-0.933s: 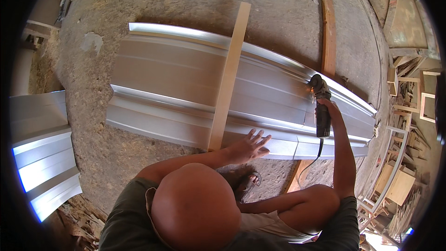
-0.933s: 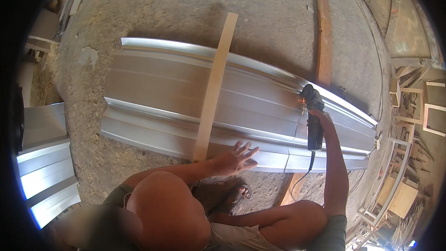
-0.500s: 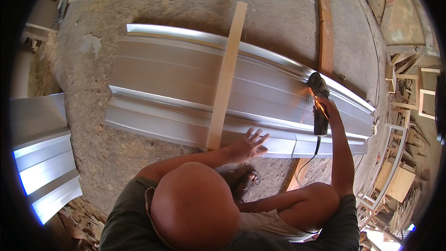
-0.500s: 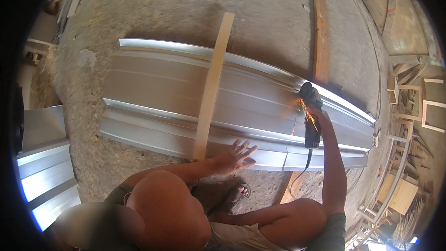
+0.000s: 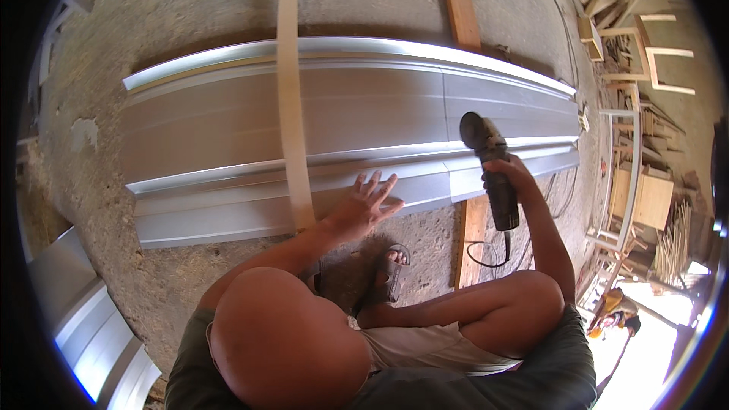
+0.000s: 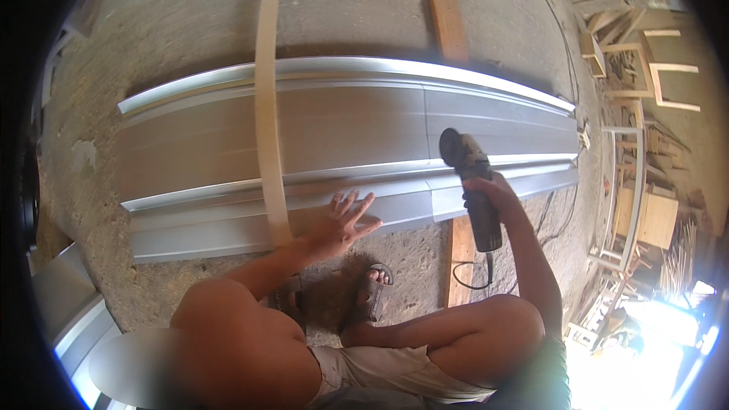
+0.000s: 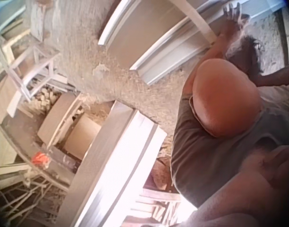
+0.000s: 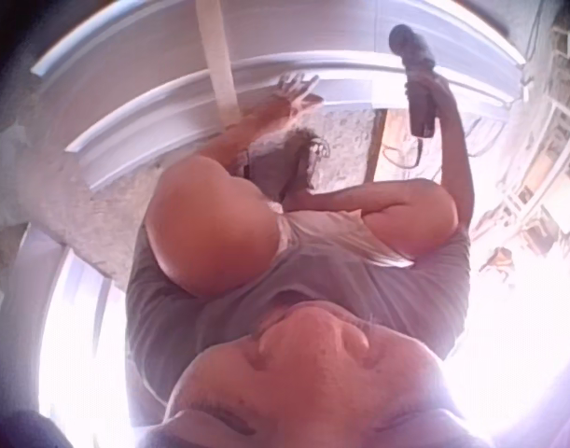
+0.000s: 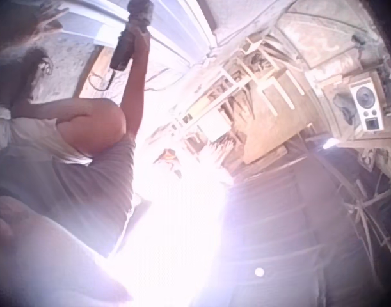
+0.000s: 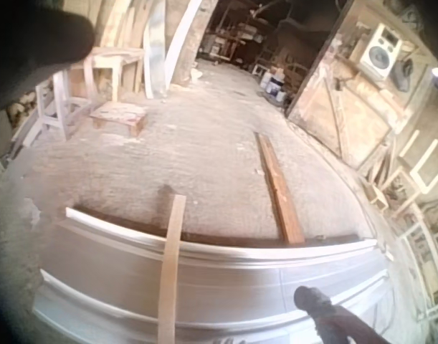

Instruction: The person measures a metal sheet with a measuring tape, marks it with a pencil using a wooden slat as a guide, and then cuts the sheet using an angle grinder.

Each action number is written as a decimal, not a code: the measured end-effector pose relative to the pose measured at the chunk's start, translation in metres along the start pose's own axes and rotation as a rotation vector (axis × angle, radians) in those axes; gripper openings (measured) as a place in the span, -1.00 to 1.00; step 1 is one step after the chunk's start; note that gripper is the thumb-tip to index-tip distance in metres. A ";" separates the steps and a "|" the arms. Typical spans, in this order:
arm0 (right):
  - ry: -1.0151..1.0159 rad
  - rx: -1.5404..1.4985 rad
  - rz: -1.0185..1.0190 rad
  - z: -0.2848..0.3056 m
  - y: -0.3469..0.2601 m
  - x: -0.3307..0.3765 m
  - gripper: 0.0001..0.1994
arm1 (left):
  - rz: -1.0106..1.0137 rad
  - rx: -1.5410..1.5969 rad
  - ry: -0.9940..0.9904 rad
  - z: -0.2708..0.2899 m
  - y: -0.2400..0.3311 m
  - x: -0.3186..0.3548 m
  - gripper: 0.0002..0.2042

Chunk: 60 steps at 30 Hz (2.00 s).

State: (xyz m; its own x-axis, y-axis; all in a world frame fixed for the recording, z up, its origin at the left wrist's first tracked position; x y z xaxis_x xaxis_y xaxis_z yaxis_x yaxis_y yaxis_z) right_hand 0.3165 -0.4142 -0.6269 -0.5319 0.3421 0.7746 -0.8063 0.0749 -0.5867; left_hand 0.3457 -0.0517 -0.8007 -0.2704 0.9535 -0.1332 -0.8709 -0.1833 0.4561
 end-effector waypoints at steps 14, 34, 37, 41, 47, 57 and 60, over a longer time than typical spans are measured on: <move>0.010 0.055 -0.130 0.005 0.067 0.031 -0.52 | -0.040 -0.102 0.060 0.008 0.005 -0.004 -0.39; -0.017 0.117 -0.141 0.000 0.066 0.015 -0.54 | -0.021 -0.127 0.073 0.007 0.003 0.001 -0.44; -0.011 0.132 -0.148 -0.001 0.068 0.011 -0.54 | -0.012 -0.118 0.066 0.007 0.002 0.003 -0.43; 0.013 0.137 -0.167 0.006 0.067 0.019 -0.54 | -0.028 -0.089 0.085 0.007 0.005 -0.003 -0.41; -0.034 0.158 -0.130 -0.005 0.072 0.005 -0.57 | -0.008 -0.096 0.080 0.006 0.000 0.005 -0.43; 0.003 0.154 -0.157 -0.003 0.078 -0.001 -0.58 | -0.009 -0.051 0.073 0.005 0.001 0.002 -0.40; -0.018 0.101 -0.103 -0.007 0.081 -0.011 -0.61 | 0.006 -0.042 0.046 0.005 0.000 0.005 -0.38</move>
State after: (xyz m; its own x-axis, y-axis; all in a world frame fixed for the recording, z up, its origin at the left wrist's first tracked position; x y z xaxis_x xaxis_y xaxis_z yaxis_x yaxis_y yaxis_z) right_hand 0.2589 -0.4048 -0.6844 -0.4486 0.3210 0.8341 -0.8784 0.0137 -0.4777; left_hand 0.3459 -0.0461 -0.7970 -0.2937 0.9404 -0.1717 -0.8852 -0.1997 0.4201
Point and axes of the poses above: each hand's wrist, its own x-axis away from the middle knuckle, its own z-axis out of the back of the hand, y = z × x, the point moved 1 cm from there along -x, towards the middle knuckle, and after that the axes turned 6 degrees about -x, right-handed, at the moved point
